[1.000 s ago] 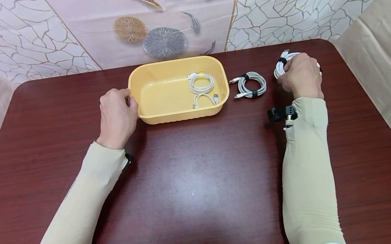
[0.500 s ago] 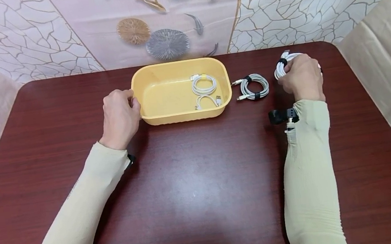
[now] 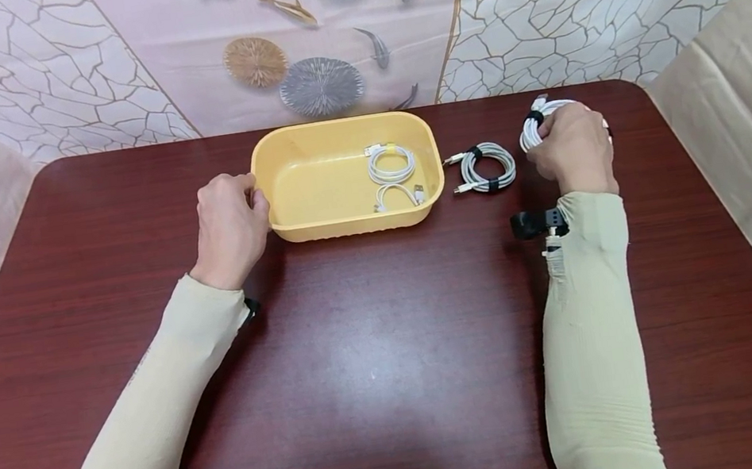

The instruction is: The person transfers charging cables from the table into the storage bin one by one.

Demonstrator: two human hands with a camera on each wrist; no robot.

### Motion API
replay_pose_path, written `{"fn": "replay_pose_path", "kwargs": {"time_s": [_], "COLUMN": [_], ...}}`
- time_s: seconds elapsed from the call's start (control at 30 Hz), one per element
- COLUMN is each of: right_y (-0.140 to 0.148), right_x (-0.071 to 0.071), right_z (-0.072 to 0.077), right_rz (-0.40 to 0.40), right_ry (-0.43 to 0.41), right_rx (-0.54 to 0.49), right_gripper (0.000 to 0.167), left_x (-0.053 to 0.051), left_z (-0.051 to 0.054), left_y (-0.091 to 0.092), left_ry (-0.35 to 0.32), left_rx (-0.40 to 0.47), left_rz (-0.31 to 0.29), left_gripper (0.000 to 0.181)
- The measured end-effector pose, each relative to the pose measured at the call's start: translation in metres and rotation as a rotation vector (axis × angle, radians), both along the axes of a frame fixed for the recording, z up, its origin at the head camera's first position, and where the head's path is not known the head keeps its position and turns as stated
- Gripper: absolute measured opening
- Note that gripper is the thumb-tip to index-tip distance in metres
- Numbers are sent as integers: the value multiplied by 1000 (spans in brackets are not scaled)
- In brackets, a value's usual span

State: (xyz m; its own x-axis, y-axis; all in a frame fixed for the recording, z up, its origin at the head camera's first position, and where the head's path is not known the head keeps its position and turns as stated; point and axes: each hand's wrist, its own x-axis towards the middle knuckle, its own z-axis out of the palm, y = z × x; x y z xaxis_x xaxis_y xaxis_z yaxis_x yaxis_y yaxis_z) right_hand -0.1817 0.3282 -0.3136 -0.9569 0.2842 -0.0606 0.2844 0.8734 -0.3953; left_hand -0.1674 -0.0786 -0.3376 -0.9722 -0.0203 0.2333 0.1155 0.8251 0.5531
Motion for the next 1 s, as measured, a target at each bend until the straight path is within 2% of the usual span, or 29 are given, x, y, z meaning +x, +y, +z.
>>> {"fn": "replay_pose_path", "kwargs": {"time_s": [1.0], "right_y": [-8], "right_x": [1], "right_z": [6], "right_rz": [15], "right_ry": [24], "right_rx": [-10], "right_gripper": [35], "left_x": [1], "left_z": [-1], "left_y": [0], "left_ry": [13], "left_rx": [6], "left_rz": [-4], "left_gripper": [24]}}
